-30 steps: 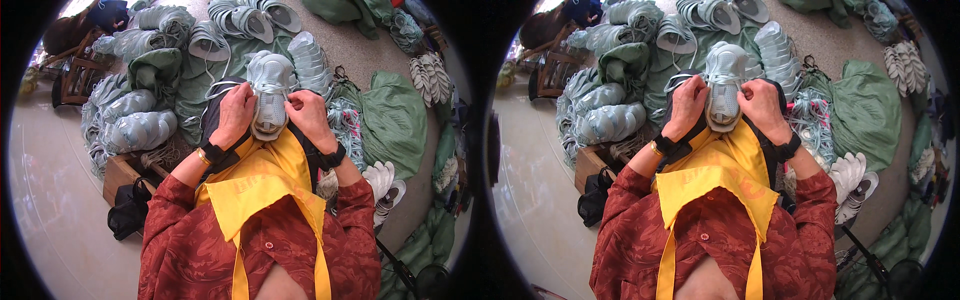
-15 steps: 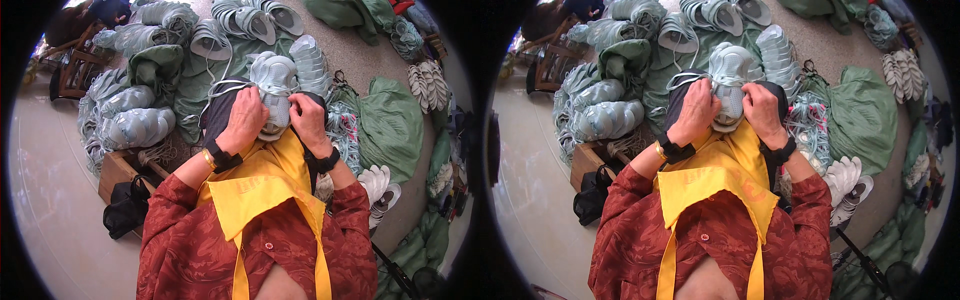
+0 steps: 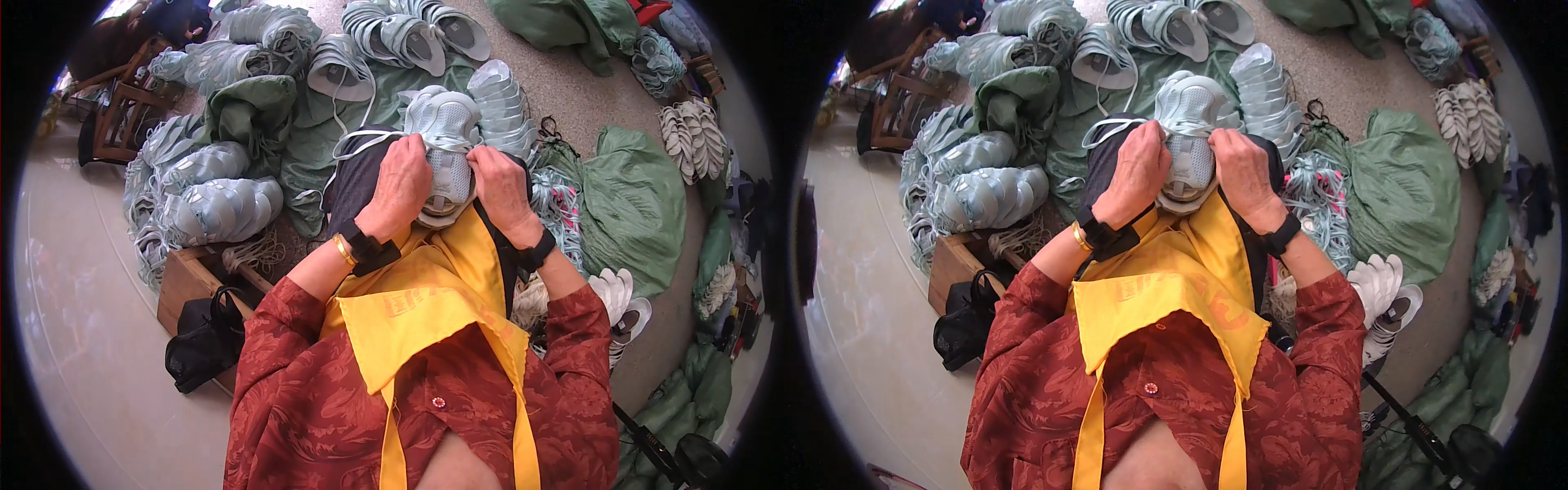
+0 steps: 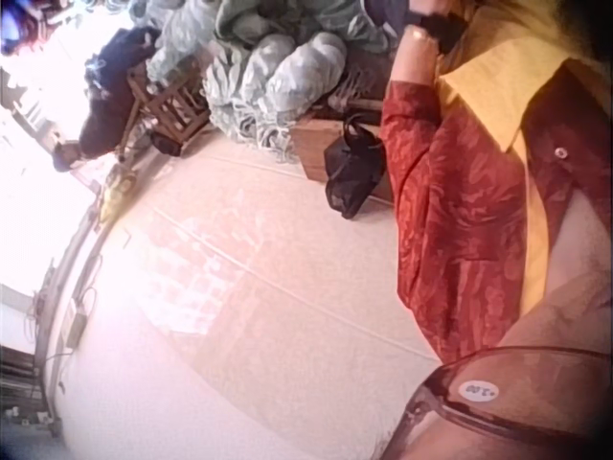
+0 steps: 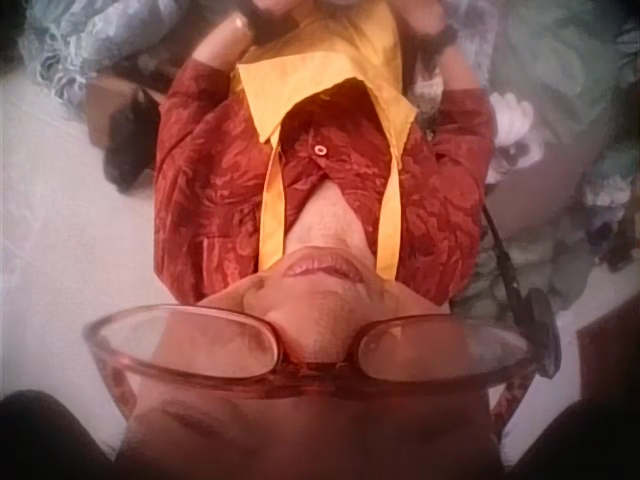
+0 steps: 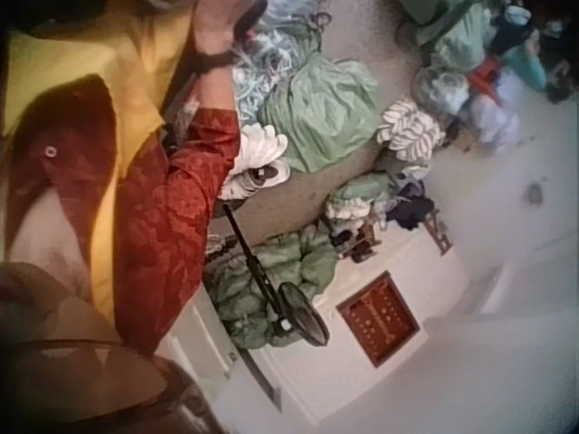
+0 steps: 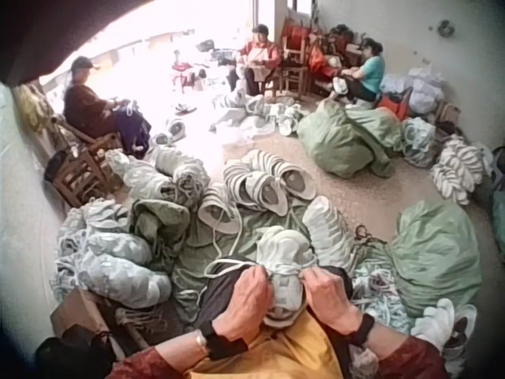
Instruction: The person threads a white shoelace through the eyelets of a light-colored sneaker held on their lap. They repeatedly pull the laces to tighten them and adjust the fit, working on the shoe one at a time.
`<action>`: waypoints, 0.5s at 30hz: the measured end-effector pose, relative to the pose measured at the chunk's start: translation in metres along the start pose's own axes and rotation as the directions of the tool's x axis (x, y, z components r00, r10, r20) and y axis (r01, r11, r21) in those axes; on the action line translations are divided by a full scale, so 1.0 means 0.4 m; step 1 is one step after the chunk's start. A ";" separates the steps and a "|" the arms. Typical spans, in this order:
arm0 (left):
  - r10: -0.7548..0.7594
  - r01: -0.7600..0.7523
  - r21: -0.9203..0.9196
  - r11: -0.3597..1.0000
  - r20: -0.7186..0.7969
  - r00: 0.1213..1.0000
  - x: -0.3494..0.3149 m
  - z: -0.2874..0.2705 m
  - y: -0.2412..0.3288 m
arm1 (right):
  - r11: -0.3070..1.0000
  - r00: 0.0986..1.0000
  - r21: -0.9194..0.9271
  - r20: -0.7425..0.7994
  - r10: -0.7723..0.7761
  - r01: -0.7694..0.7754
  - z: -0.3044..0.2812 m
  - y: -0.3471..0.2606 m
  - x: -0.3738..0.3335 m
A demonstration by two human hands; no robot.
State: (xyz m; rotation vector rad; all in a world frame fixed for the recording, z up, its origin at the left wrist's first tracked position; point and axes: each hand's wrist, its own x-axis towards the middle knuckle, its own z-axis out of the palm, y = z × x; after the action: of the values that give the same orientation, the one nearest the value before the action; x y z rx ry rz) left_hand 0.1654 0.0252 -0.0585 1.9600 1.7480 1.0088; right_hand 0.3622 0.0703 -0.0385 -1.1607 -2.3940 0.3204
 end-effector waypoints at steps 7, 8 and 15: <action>-0.024 0.022 -0.056 0.998 -0.032 0.999 -0.015 0.001 -0.015 | 0.975 0.993 0.193 -0.072 -0.098 0.111 -0.047 -0.100 0.009; -0.024 0.021 -0.075 0.997 -0.047 0.999 -0.018 0.001 -0.023 | 0.943 0.991 0.308 -0.071 -0.110 0.127 -0.051 -0.129 0.010; 0.020 -0.021 -0.155 0.988 -0.008 1.000 -0.008 0.005 -0.030 | 0.992 0.997 0.096 -0.004 -0.079 0.079 0.037 -0.092 0.041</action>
State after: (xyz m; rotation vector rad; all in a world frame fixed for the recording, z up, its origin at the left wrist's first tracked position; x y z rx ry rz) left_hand 0.1578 0.0249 -0.0687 1.8837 1.6037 1.1240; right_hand 0.3209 0.0604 -0.0319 -1.0208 -2.3890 0.4053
